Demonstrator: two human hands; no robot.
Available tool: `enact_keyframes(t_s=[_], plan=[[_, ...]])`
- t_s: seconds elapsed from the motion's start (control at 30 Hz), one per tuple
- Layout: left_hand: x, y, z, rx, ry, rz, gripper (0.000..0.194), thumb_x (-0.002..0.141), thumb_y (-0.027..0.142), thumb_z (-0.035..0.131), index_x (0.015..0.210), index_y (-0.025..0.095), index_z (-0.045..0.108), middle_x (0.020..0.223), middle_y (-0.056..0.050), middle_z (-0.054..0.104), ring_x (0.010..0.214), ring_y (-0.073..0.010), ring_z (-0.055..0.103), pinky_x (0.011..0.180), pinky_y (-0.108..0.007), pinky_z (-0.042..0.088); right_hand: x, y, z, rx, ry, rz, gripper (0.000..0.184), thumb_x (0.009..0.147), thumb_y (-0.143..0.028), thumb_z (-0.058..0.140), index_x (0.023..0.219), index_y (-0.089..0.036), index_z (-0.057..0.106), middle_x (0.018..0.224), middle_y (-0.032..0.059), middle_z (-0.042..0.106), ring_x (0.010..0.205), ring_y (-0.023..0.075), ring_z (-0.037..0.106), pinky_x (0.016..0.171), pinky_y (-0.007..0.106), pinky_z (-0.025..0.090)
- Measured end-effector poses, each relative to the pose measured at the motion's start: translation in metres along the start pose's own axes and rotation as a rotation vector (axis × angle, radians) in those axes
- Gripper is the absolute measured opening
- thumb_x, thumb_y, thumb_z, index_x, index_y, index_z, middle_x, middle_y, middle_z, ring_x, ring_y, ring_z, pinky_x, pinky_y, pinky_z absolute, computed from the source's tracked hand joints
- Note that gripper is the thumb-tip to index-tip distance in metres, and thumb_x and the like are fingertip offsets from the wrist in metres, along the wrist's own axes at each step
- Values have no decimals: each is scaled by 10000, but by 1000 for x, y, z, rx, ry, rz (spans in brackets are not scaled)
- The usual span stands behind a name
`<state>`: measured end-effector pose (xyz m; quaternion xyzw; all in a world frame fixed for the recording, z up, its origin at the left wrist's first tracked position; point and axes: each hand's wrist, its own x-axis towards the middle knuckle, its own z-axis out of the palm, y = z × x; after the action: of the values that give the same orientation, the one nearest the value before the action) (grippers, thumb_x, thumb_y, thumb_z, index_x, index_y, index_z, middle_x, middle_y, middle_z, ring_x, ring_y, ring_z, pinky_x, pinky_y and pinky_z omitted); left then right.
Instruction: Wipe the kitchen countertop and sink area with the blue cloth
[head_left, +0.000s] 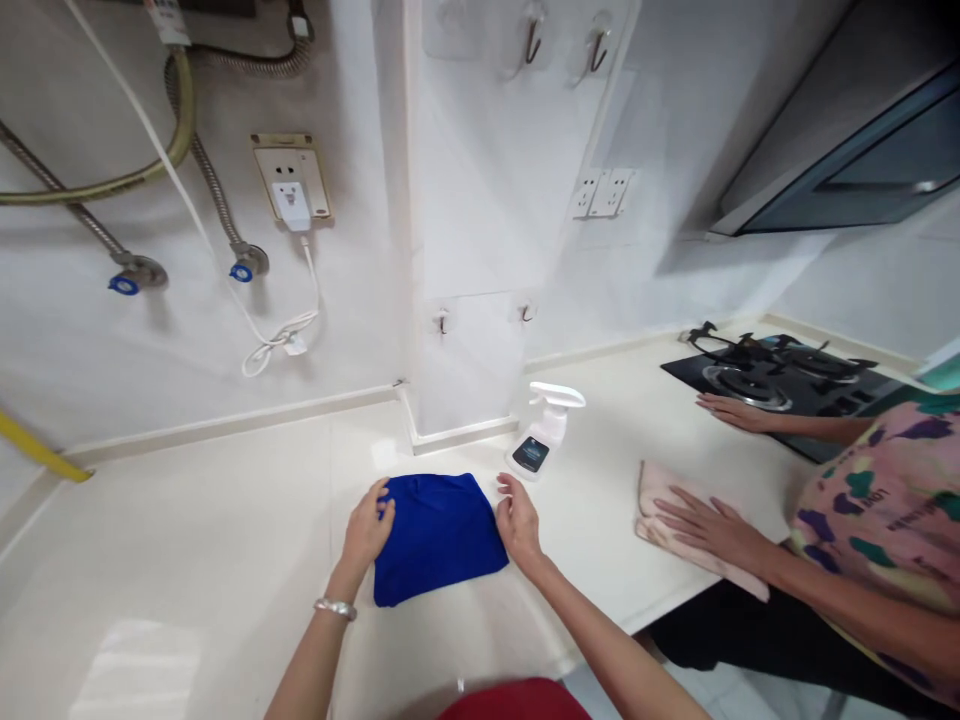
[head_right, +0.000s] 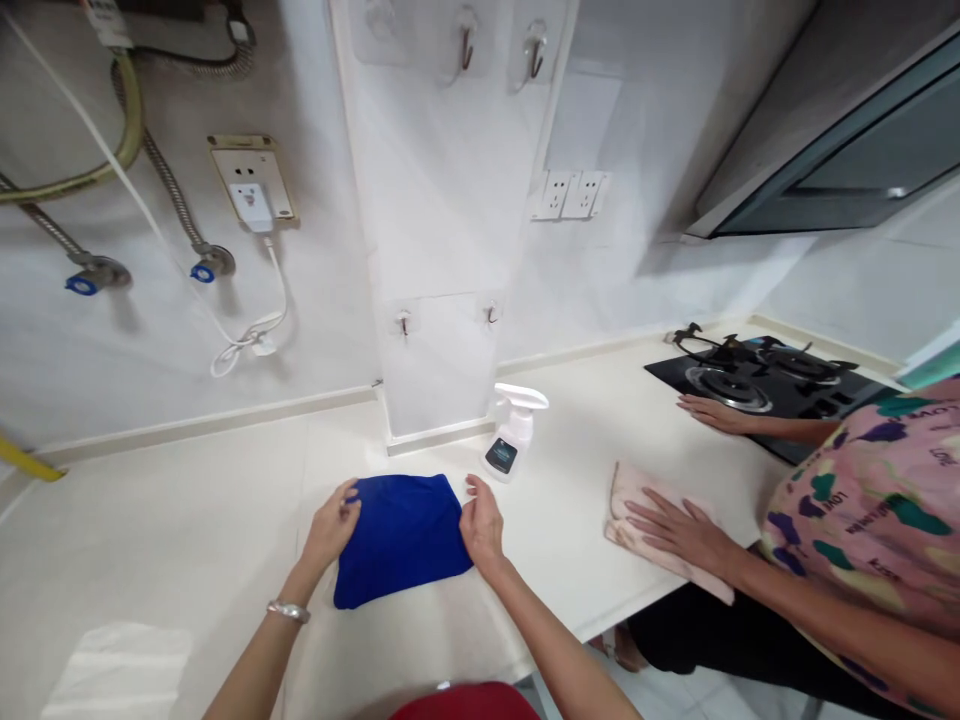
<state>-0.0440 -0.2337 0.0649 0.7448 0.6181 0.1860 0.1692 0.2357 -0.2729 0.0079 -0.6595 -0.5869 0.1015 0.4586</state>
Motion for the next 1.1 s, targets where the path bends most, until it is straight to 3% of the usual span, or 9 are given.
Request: enact_keyframes(t_s=[0.13,0.23,0.33,0.47,0.63,0.73,0.8,0.97,1.1], plan=[[6,-19,1,-73,35,-10,473,973,267,365,1439,201,418,1386,-106,595,1191,-173,609,1031,-338,513,-14,-39,23,-30,-224,-272,499,907,-177,379,1386,-236,507,1353,94,611,1197,216,600,1053,411,508],[2,-21,9,-22,21,-35,467,936,250,452,1401,216,483,1372,-120,592,1249,-261,561,1009,-430,520,-8,-60,49,-184,-353,-292,579,906,-172,380,1484,-193,388,1491,144,487,1267,263,552,1059,453,495],[-3,-20,13,27,10,-61,358,936,269,471,1273,236,587,1285,-120,613,1156,-278,594,912,-426,540,6,-61,65,-218,-403,-192,457,877,-173,439,1312,-157,578,1250,171,647,1040,273,658,938,439,548],[3,-22,13,23,-1,-56,187,923,224,488,1018,239,649,1016,-58,666,953,-205,641,800,-325,527,28,-41,66,-139,-384,-150,217,865,-207,514,949,-214,713,965,81,726,844,209,692,811,332,566],[18,-21,11,-57,141,-62,237,971,287,408,1057,235,622,1068,-62,675,945,-192,656,821,-336,548,57,-19,49,-34,-220,-8,355,924,-217,359,1033,-173,695,763,32,711,668,163,671,737,317,583],[19,-13,11,-109,334,-68,383,1002,300,271,1259,165,522,1345,-163,558,1214,-218,582,1054,-412,494,53,-19,40,-10,-69,35,505,924,-161,250,1338,-127,538,1145,127,694,954,188,690,935,395,563],[14,-6,17,-136,388,-13,415,1006,308,262,1313,144,488,1414,-171,519,1326,-211,509,1152,-419,424,36,-23,39,-22,-72,-69,524,930,-170,283,1422,-145,463,1411,149,555,1259,213,571,1097,430,475],[-12,7,59,40,174,299,465,995,339,378,1432,206,465,1532,-117,466,1444,-260,396,1190,-502,387,-11,-27,52,-298,-255,-302,557,934,-205,396,1487,-138,398,1595,144,362,1512,303,246,1207,544,337],[-23,5,79,235,151,292,504,996,343,369,1478,206,424,1586,-127,369,1485,-306,308,1195,-555,361,-19,-22,52,-397,-283,-316,551,960,-251,396,1498,-130,381,1620,148,309,1521,300,223,1209,533,336]])
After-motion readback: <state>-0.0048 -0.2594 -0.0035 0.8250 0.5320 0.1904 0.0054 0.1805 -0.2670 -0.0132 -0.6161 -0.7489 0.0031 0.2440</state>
